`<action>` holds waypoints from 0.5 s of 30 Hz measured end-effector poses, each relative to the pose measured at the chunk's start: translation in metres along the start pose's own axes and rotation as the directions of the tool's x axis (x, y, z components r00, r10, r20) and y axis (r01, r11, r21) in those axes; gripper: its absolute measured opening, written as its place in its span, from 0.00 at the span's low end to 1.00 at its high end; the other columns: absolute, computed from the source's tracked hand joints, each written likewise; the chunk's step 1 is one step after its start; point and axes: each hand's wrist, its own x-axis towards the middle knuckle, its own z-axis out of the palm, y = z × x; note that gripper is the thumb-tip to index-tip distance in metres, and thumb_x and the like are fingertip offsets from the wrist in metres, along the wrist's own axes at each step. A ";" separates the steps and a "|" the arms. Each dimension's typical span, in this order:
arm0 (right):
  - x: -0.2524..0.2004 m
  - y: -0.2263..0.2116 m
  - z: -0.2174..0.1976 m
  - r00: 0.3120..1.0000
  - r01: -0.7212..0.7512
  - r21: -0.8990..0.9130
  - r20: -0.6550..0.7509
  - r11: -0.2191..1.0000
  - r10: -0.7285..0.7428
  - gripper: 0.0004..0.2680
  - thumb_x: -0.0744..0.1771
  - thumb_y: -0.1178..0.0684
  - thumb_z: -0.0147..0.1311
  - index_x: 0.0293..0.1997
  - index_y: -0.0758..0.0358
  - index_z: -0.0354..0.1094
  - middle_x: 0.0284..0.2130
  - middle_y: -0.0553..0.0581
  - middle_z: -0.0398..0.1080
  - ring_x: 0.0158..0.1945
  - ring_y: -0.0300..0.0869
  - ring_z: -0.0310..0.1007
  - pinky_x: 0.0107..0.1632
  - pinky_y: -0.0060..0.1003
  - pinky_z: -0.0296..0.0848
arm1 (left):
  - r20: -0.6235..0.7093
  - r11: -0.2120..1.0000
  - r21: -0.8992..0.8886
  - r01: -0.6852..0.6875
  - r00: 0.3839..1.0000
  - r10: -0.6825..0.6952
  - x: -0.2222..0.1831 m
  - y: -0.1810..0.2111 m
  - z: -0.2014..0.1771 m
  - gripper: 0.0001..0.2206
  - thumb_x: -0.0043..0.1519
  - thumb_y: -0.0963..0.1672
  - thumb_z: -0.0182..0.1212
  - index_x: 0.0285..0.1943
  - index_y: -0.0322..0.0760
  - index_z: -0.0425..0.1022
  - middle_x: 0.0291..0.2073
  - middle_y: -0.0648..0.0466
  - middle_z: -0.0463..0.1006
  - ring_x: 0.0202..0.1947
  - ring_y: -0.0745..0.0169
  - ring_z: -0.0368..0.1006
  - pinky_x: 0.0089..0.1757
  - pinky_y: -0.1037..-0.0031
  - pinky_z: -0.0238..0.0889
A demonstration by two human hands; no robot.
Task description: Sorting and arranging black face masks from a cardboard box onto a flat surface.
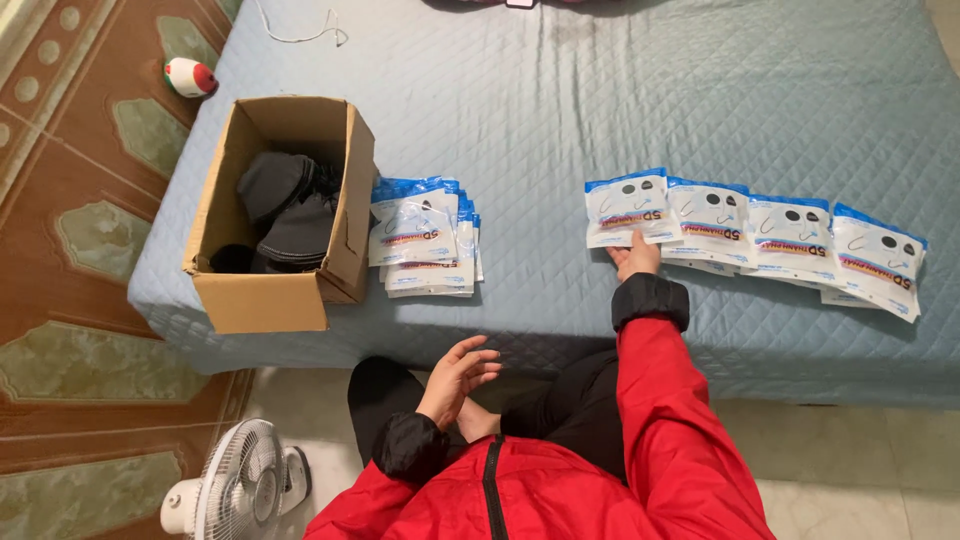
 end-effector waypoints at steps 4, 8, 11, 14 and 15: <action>0.018 0.014 -0.017 0.999 0.031 0.088 -0.038 0.996 -0.028 0.21 0.72 0.52 0.55 0.73 0.51 0.46 0.62 0.70 0.58 0.58 0.74 0.70 0.57 0.73 0.74 | 0.002 1.000 -0.011 -0.024 1.000 0.024 0.000 0.001 -0.012 0.21 0.66 0.40 0.57 0.69 0.28 0.64 0.49 0.35 0.80 0.43 0.46 0.82 0.47 0.61 0.78; -0.021 0.039 -0.013 0.981 0.196 0.085 -0.030 0.977 -0.194 0.22 0.71 0.44 0.65 0.70 0.45 0.54 0.66 0.62 0.57 0.63 0.65 0.69 0.63 0.69 0.70 | 0.052 0.992 0.069 -0.106 0.993 0.102 -0.002 0.018 -0.022 0.20 0.66 0.40 0.57 0.68 0.27 0.66 0.48 0.35 0.80 0.43 0.47 0.82 0.46 0.61 0.79; -0.082 0.056 -0.010 0.926 0.373 -0.065 -0.025 0.925 -0.376 0.19 0.72 0.46 0.59 0.69 0.55 0.55 0.64 0.65 0.55 0.62 0.60 0.71 0.64 0.59 0.73 | 0.076 0.960 0.201 -0.196 0.980 0.185 -0.001 0.044 -0.028 0.19 0.67 0.41 0.57 0.67 0.29 0.69 0.48 0.37 0.81 0.42 0.51 0.82 0.46 0.64 0.78; -0.100 0.075 -0.018 0.812 0.569 -0.345 0.092 0.747 -0.576 0.10 0.73 0.54 0.50 0.61 0.61 0.63 0.53 0.67 0.65 0.55 0.52 0.74 0.58 0.44 0.76 | 0.121 0.867 0.380 -0.323 0.946 0.300 -0.011 0.092 -0.024 0.17 0.67 0.40 0.55 0.65 0.34 0.72 0.46 0.42 0.82 0.42 0.59 0.81 0.46 0.70 0.76; -0.096 0.082 -0.023 0.751 0.624 -0.490 0.161 0.609 -0.640 0.07 0.72 0.56 0.50 0.54 0.58 0.71 0.44 0.63 0.76 0.49 0.47 0.78 0.52 0.37 0.78 | 0.155 0.798 0.462 -0.388 0.921 0.358 -0.016 0.110 -0.020 0.16 0.67 0.40 0.54 0.64 0.36 0.74 0.44 0.46 0.82 0.42 0.62 0.80 0.46 0.73 0.75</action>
